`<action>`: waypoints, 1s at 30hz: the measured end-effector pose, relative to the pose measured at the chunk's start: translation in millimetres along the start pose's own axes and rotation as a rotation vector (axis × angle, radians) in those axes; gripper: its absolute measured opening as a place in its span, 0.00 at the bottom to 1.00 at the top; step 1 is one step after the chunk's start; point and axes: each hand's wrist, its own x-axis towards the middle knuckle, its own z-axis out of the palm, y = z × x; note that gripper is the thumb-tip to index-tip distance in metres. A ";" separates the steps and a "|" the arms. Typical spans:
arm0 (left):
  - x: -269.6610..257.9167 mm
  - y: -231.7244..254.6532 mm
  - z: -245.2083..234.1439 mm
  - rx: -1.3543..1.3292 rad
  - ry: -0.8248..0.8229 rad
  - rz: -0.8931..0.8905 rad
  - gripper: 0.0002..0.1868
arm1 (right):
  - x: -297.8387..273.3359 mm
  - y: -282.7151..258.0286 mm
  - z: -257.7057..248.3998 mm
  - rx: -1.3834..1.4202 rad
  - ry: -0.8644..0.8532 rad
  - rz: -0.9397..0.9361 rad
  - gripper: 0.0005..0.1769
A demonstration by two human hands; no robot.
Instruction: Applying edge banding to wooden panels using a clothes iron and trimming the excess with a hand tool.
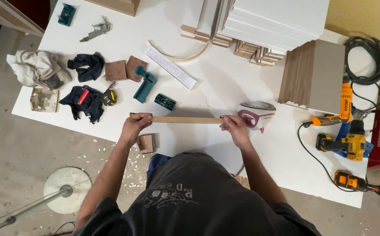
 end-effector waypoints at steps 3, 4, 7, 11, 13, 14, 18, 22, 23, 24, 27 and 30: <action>-10.2 14.6 3.8 -0.018 -0.013 -0.007 0.14 | 4.6 4.3 -5.8 0.138 -0.053 0.029 0.15; -9.9 14.9 3.1 -0.018 -0.011 -0.007 0.14 | 5.0 6.6 -6.1 0.139 -0.054 0.030 0.15; -7.3 20.2 2.8 0.001 -0.026 -0.016 0.13 | 2.2 9.2 -7.9 0.201 -0.073 0.027 0.15; 29.4 41.9 1.4 0.399 -0.013 0.044 0.16 | -5.5 13.0 -11.1 0.222 0.061 0.066 0.18; 68.0 50.6 12.4 0.652 0.028 0.111 0.14 | -12.6 21.6 -17.6 0.223 0.156 0.094 0.19; 91.5 54.7 24.2 0.867 0.019 0.381 0.10 | -17.4 25.6 -21.7 0.073 0.188 0.132 0.17; 197.4 55.6 91.0 1.201 0.033 0.961 0.04 | -33.9 55.9 -37.0 -0.187 0.244 0.284 0.15; 324.3 12.3 131.8 1.496 0.062 1.149 0.08 | -63.7 65.9 -34.0 -0.113 0.278 0.338 0.16; 348.7 2.0 138.3 1.550 0.051 1.097 0.09 | -70.4 67.7 -32.5 -0.086 0.277 0.361 0.17; 373.5 -7.8 144.7 1.604 0.041 1.045 0.12 | -76.3 69.6 -30.4 -0.059 0.273 0.383 0.18; 400.4 -7.9 156.9 1.854 -0.174 0.852 0.15 | -101.3 11.5 -3.8 -0.038 0.251 0.378 0.13; 403.9 -9.7 161.5 1.726 0.035 1.041 0.10 | -106.4 1.7 -2.7 -0.081 0.274 0.406 0.13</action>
